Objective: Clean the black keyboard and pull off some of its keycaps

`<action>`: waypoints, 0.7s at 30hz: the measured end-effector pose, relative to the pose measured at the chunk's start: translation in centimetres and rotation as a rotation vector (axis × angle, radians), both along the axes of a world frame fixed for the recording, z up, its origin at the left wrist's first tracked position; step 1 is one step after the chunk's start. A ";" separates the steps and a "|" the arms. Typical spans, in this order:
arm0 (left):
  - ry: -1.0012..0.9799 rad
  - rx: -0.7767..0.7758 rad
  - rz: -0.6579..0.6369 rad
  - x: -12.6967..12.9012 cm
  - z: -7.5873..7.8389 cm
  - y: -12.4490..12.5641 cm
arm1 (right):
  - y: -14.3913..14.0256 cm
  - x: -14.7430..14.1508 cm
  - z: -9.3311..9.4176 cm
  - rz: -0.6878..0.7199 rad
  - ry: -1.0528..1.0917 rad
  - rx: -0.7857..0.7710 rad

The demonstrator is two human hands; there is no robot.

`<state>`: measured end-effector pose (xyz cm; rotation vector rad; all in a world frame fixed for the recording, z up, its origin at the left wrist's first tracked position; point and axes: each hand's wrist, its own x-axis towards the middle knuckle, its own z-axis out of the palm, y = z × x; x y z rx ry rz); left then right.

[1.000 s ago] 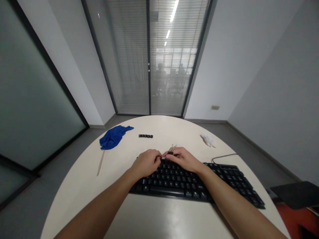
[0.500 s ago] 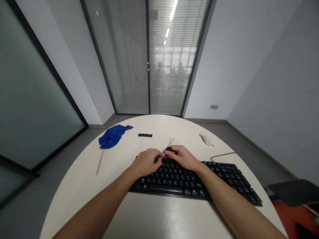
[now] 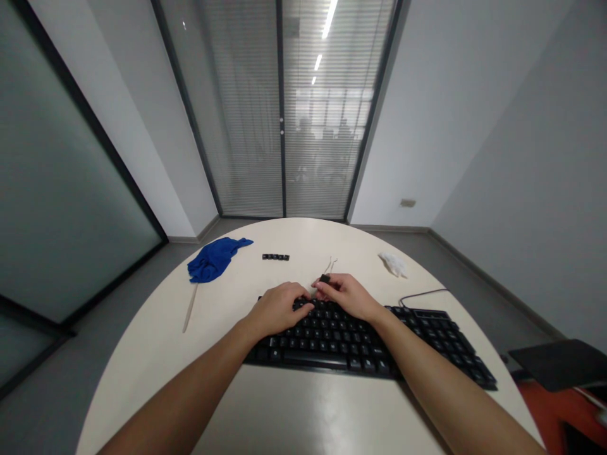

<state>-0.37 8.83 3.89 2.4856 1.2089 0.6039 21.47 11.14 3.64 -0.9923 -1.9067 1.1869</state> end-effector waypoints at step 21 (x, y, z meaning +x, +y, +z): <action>-0.086 0.016 -0.017 -0.1 0.0 0.1 | 0.1 0.0 -0.1 -0.022 0.041 -0.077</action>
